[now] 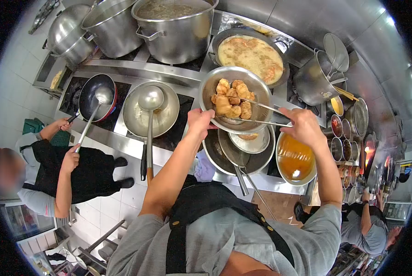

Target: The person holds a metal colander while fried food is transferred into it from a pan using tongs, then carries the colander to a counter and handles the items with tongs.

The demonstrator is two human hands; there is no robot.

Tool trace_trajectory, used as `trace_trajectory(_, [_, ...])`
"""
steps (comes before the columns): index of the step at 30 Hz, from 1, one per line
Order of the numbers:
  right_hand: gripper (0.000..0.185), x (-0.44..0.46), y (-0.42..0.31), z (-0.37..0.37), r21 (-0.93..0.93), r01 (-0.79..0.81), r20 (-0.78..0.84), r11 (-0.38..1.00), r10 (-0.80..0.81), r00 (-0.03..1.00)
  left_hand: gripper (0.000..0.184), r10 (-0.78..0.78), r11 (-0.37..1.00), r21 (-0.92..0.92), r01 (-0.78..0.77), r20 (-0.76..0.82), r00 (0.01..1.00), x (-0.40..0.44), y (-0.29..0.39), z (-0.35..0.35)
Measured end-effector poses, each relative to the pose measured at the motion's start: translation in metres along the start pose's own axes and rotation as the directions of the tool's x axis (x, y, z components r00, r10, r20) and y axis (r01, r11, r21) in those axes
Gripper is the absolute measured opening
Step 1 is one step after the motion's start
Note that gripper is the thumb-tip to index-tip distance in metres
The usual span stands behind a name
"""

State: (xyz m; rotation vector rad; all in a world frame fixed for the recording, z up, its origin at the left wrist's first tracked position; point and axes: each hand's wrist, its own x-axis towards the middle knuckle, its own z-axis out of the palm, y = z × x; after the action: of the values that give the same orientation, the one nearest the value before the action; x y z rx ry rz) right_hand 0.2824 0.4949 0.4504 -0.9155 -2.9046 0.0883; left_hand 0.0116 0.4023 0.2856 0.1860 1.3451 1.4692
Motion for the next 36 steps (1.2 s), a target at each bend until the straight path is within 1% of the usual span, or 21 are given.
trace_trajectory(1, [0.055, 0.000, -0.006, -0.006, -0.017, 0.011, -0.007, 1.000, -0.011, 1.000, 0.031, 0.000, 1.000, -0.001, 0.000, -0.006, 1.000, -0.005, 0.002, 0.000])
trace_trajectory(2, [0.053, -0.001, -0.014, -0.022, -0.043, -0.041, 0.035, 0.998, 0.042, 0.998, 0.031, 0.008, 1.000, -0.004, -0.008, -0.011, 1.000, -0.009, 0.007, 0.001])
trace_trajectory(5, [0.053, -0.013, -0.003, -0.039, -0.058, -0.104, 0.058, 0.993, 0.107, 0.993, 0.031, 0.014, 1.000, -0.025, -0.014, -0.004, 1.000, -0.021, 0.013, -0.003])
trace_trajectory(6, [0.052, -0.013, -0.003, -0.041, 0.033, -0.233, 0.117, 0.972, 0.228, 0.967, 0.031, 0.014, 0.999, -0.036, -0.014, 0.001, 1.000, -0.024, 0.013, -0.007])
trace_trajectory(9, [0.048, -0.014, 0.026, -0.027, 0.304, -0.250, 0.008, 0.919, 0.260, 0.966, 0.031, 0.035, 0.998, -0.053, -0.035, -0.001, 0.999, -0.024, 0.010, -0.015])
trace_trajectory(10, [0.043, -0.006, 0.039, -0.021, 0.303, -0.257, -0.020, 0.918, 0.276, 0.961, 0.032, 0.020, 0.999, -0.034, -0.021, -0.014, 1.000, -0.032, 0.016, -0.015])
trace_trajectory(13, [0.040, 0.035, 0.057, -0.016, 0.125, -0.393, -0.035, 0.911, 0.400, 0.916, 0.027, 0.061, 0.997, -0.034, -0.063, -0.058, 0.996, -0.034, 0.008, -0.024])
trace_trajectory(14, [0.040, 0.051, 0.082, 0.000, 0.128, -0.409, -0.045, 0.904, 0.417, 0.908, 0.027, 0.069, 0.996, -0.052, -0.073, -0.075, 0.995, -0.035, 0.005, -0.027])
trace_trajectory(15, [0.042, 0.070, 0.108, 0.020, 0.132, -0.424, -0.059, 0.896, 0.434, 0.899, 0.028, 0.073, 0.995, -0.065, -0.077, -0.058, 0.996, -0.038, 0.003, -0.031])
trace_trajectory(17, [0.041, 0.110, 0.120, 0.034, 0.220, -0.600, 0.098, 0.769, 0.594, 0.798, 0.028, 0.069, 0.994, -0.076, -0.074, -0.069, 0.995, -0.045, 0.000, -0.036])
trace_trajectory(19, [0.042, 0.144, 0.124, 0.044, 0.183, -0.677, 0.183, 0.713, 0.652, 0.736, 0.029, 0.096, 0.993, -0.067, -0.100, -0.067, 0.993, -0.057, 0.000, -0.041])
trace_trajectory(21, [0.042, 0.173, 0.137, 0.062, 0.212, -0.665, 0.234, 0.716, 0.624, 0.746, 0.028, 0.090, 0.995, -0.043, -0.094, -0.079, 0.993, -0.061, -0.005, -0.049])
trace_trajectory(22, [0.038, 0.182, 0.133, 0.065, 0.272, -0.692, 0.237, 0.669, 0.650, 0.722, 0.028, 0.084, 0.995, -0.049, -0.087, -0.068, 0.994, -0.061, -0.009, -0.055])
trace_trajectory(25, [0.031, 0.220, 0.156, 0.093, 0.406, -0.787, 0.394, 0.465, 0.687, 0.610, 0.028, 0.047, 0.995, -0.084, -0.053, -0.069, 0.997, -0.065, -0.016, -0.065])
trace_trajectory(26, [0.026, 0.227, 0.160, 0.103, 0.438, -0.812, 0.426, 0.384, 0.707, 0.564, 0.029, 0.030, 0.996, -0.085, -0.037, -0.079, 0.996, -0.068, -0.015, -0.068])
trace_trajectory(28, [0.026, 0.232, 0.157, 0.105, 0.416, -0.776, 0.375, 0.474, 0.688, 0.621, 0.030, 0.021, 0.995, -0.092, -0.028, -0.082, 0.996, -0.071, -0.015, -0.071])
trace_trajectory(29, [0.026, 0.232, 0.157, 0.106, 0.399, -0.758, 0.352, 0.515, 0.678, 0.646, 0.028, 0.021, 0.994, -0.101, -0.031, -0.092, 0.996, -0.071, -0.015, -0.072])
trace_trajectory(32, [0.029, 0.227, 0.131, 0.094, 0.213, -0.759, 0.293, 0.616, 0.700, 0.651, 0.022, 0.024, 0.993, -0.108, -0.036, -0.111, 0.993, -0.070, -0.016, -0.075])
trace_trajectory(35, [0.033, 0.230, 0.138, 0.105, 0.077, -0.773, 0.277, 0.630, 0.731, 0.624, 0.021, 0.031, 0.994, -0.103, -0.043, -0.109, 0.993, -0.067, -0.017, -0.076])
trace_trajectory(36, [0.033, 0.227, 0.139, 0.109, 0.072, -0.764, 0.267, 0.642, 0.725, 0.635, 0.021, 0.033, 0.992, -0.114, -0.045, -0.104, 0.994, -0.067, -0.017, -0.075])
